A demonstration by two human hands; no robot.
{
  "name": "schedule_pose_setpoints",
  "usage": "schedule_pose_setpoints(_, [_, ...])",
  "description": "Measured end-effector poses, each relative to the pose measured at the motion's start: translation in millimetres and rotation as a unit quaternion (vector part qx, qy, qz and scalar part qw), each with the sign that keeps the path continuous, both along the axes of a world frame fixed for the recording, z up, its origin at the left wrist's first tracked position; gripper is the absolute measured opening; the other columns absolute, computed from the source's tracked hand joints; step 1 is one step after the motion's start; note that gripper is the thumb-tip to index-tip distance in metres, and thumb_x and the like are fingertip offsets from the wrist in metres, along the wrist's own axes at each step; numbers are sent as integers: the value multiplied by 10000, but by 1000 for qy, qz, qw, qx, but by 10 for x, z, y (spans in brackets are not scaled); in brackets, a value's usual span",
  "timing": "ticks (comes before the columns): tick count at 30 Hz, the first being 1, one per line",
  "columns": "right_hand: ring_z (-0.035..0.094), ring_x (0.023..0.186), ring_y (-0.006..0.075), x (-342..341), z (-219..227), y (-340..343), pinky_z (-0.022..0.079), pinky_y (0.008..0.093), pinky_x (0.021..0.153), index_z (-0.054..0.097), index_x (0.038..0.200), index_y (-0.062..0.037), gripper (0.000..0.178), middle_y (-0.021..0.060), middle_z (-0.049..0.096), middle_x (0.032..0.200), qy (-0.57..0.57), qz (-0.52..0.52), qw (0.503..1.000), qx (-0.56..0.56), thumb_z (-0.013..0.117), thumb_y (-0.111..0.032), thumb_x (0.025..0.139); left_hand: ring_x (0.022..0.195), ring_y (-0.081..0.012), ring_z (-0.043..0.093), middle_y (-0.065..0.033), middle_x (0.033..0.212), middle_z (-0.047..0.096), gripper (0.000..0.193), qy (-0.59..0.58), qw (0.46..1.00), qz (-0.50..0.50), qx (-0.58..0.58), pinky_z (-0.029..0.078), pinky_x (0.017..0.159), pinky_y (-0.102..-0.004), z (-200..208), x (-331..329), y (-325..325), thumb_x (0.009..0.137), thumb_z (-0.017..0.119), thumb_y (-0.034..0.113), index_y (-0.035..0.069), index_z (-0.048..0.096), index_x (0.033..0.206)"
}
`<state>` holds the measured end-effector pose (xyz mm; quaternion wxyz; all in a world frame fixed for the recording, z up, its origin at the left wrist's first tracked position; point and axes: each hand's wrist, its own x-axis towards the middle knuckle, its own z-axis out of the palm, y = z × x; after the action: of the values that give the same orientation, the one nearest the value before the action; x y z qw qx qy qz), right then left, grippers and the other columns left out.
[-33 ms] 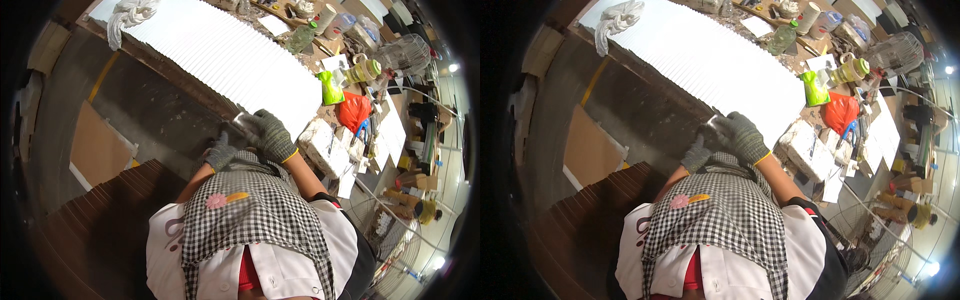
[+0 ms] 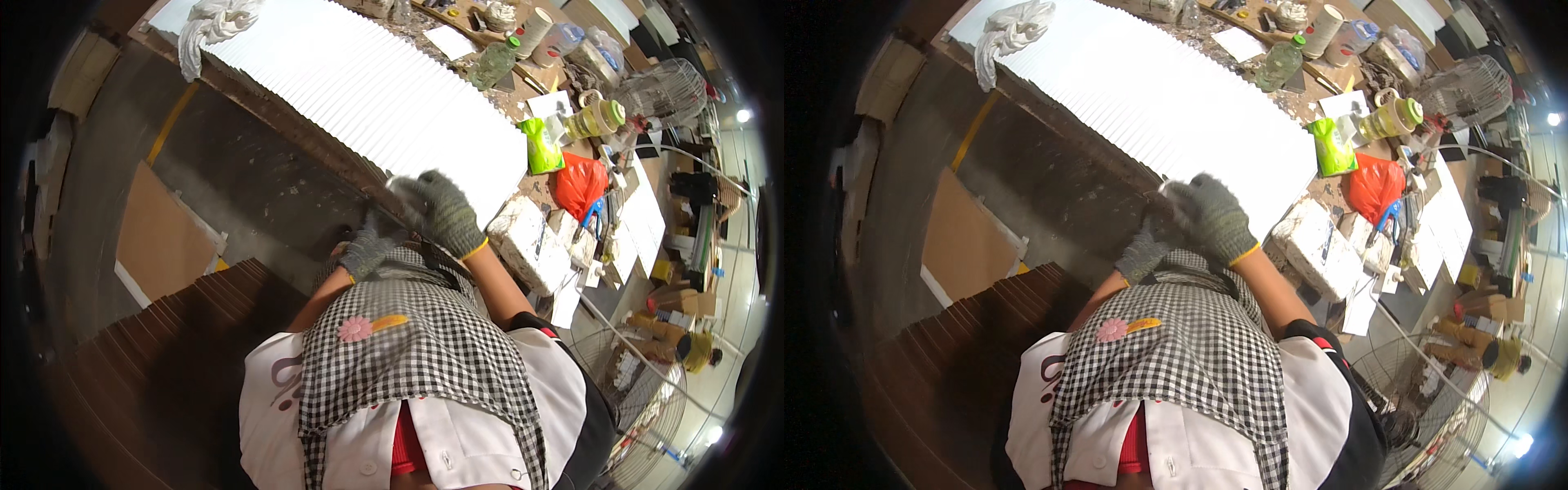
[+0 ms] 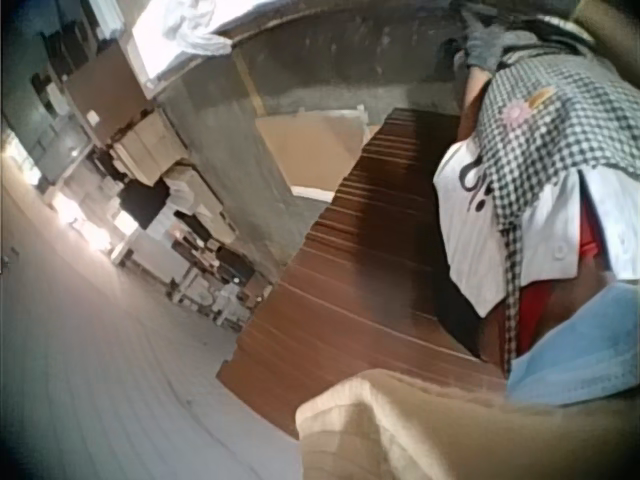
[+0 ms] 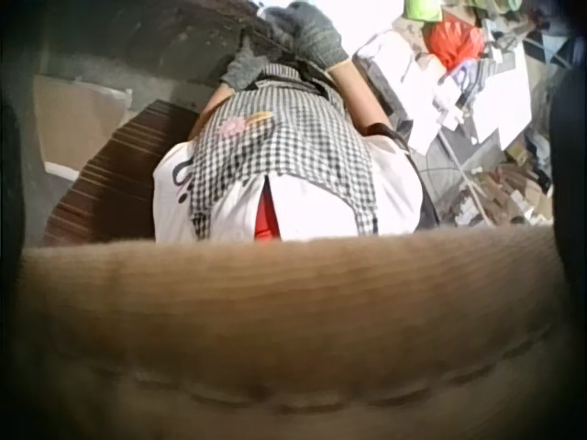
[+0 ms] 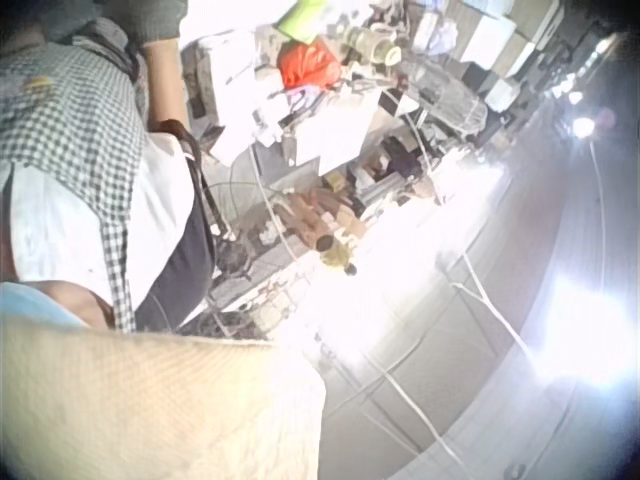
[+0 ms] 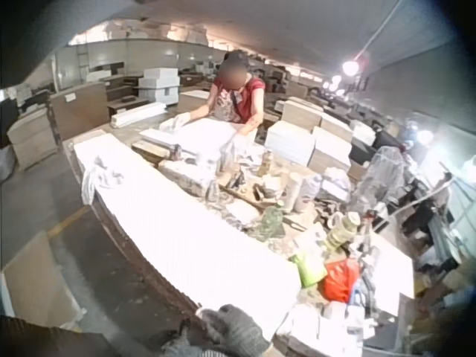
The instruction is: The person wipes a stack of white corrugated panels on a workbench using a white cloth. The person repeatedly rubs the cloth along the panel ridges and edges, then folds the cloth and continues wiping. Another person works nearby with similar panels.
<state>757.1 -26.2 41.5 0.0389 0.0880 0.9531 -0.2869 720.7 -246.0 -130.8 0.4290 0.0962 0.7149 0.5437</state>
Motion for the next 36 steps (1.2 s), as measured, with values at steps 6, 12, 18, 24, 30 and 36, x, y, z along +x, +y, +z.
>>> schedule_pose_setpoints(6, [728,1044,372,-443,-105,154,628,475,843,723,1235,-118,281,204,707,1061,3,-53,991,125,717,-244,984,1587,-391,344,-321,1738,248,1258,-20,994,-65,-84,338,1275,-424,470,355,662,954,797,489,-90,-29,1705])
schedule_pose_setpoints(12, [701,1055,378,-339,-508,-147,609,515,912,710,1190,-214,249,192,659,1128,63,144,987,15,738,-249,945,1585,-371,351,-322,1724,280,1255,13,995,1,-103,340,1274,-419,401,425,1235,938,813,513,-104,24,1694])
schedule_pose_setpoints(18, [726,934,425,-491,-149,103,618,544,789,720,1145,-60,339,209,686,986,-12,8,999,39,724,-343,959,1583,-351,358,-322,1710,312,1254,16,995,3,-101,341,1273,-415,143,476,1264,922,829,536,-119,76,1682])
schedule_pose_setpoints(24, [698,1041,376,-186,-85,-140,604,495,911,773,1249,-183,313,157,676,1079,96,247,960,-93,731,-221,940,1581,-331,364,-322,1697,345,1256,-1,996,-39,-83,342,1272,-410,224,457,1315,907,845,560,-133,129,1670])
schedule_pose_setpoints(30, [711,638,219,-271,-713,1172,609,354,588,735,950,-42,236,102,733,736,-150,-113,852,-489,800,-267,974,1505,-321,417,-327,1604,423,1245,-2,994,-41,-103,370,1243,-420,-68,594,1392,861,888,581,-182,229,1591])
schedule_pose_setpoints(36, [678,638,185,-989,-381,2408,560,326,574,717,956,24,180,128,741,824,53,-250,927,-273,771,-141,1003,1177,-304,681,-255,1250,729,739,24,991,-4,-131,547,1047,-414,-266,635,1448,909,880,486,-122,694,1285])
